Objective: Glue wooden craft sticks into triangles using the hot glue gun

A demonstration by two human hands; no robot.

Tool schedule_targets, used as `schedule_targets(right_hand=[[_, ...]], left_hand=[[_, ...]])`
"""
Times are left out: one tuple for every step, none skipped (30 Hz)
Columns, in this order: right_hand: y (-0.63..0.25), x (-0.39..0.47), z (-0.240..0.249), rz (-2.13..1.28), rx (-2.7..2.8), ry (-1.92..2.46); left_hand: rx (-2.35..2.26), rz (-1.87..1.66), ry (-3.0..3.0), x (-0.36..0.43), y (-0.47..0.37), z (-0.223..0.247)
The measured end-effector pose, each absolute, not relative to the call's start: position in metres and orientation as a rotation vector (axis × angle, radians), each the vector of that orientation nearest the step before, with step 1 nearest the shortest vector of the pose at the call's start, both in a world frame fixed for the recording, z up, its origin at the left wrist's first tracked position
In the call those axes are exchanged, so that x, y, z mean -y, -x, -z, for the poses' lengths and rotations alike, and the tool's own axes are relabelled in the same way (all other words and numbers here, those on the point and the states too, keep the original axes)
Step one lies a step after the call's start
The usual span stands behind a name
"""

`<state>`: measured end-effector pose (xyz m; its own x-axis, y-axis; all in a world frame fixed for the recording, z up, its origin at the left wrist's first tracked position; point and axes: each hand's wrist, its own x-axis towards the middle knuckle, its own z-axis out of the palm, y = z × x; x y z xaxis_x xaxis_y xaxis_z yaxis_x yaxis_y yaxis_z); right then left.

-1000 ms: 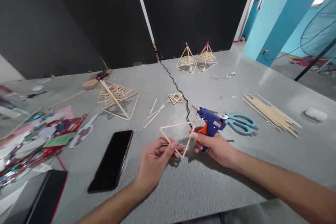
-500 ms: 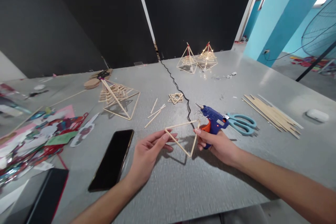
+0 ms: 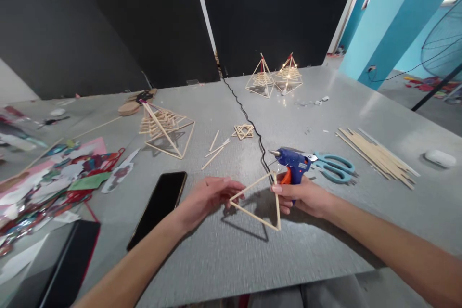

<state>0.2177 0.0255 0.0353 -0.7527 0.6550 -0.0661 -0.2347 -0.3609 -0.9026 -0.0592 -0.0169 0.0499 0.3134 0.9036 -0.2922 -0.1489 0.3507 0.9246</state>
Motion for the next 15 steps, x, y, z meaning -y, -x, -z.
schedule_targets(right_hand=[[-0.2177,-0.0255,-0.0350,-2.151,1.344,0.558],[-0.2175,-0.0253,-0.0346,-2.160,1.364,0.550],[-0.2170,-0.0250,-0.0340,-2.166,1.378,0.550],[-0.2164,-0.0247,-0.0333,-2.167,1.386,0.559],[-0.2158,-0.0243,-0.0326,-2.164,1.394,0.573],[-0.2154,-0.0239,-0.0320,-2.157,1.404,0.594],[-0.2150,-0.0235,-0.0316,-2.144,1.417,0.619],[-0.2148,-0.0229,-0.0316,-2.126,1.435,0.644],[-0.2145,-0.0222,-0.0318,-2.106,1.458,0.666],[-0.2142,-0.0214,-0.0323,-2.085,1.487,0.683],[-0.2138,-0.0204,-0.0329,-2.066,1.511,0.696],[-0.2134,-0.0194,-0.0335,-2.048,1.523,0.707],[-0.2129,-0.0184,-0.0342,-2.034,1.516,0.719],[-0.2125,-0.0176,-0.0349,-2.018,1.492,0.737],[-0.2122,-0.0171,-0.0357,-1.991,1.458,0.765]], left_hand=[[-0.988,-0.802,-0.970,0.0173,0.0591,-0.0497],[-0.982,-0.770,-0.983,0.0184,0.0581,-0.0496],[-0.978,-0.750,-0.990,0.0199,0.0565,-0.0498],[-0.974,-0.737,-1.003,0.0214,0.0548,-0.0500],[-0.969,-0.726,-1.026,0.0228,0.0532,-0.0503],[-0.963,-0.722,-1.054,0.0240,0.0520,-0.0505],[-0.957,-0.719,-1.083,0.0247,0.0513,-0.0507],[-0.952,-0.719,-1.112,0.0252,0.0510,-0.0509],[-0.949,-0.717,-1.139,0.0255,0.0510,-0.0510],[-0.945,-0.712,-1.166,0.0256,0.0511,-0.0511],[-0.941,-0.704,-1.187,0.0258,0.0512,-0.0513],[-0.933,-0.694,-1.205,0.0260,0.0511,-0.0516],[-0.925,-0.686,-1.217,0.0263,0.0507,-0.0520],[-0.918,-0.680,-1.224,0.0267,0.0501,-0.0527],[-0.916,-0.677,-1.228,0.0273,0.0493,-0.0536]])
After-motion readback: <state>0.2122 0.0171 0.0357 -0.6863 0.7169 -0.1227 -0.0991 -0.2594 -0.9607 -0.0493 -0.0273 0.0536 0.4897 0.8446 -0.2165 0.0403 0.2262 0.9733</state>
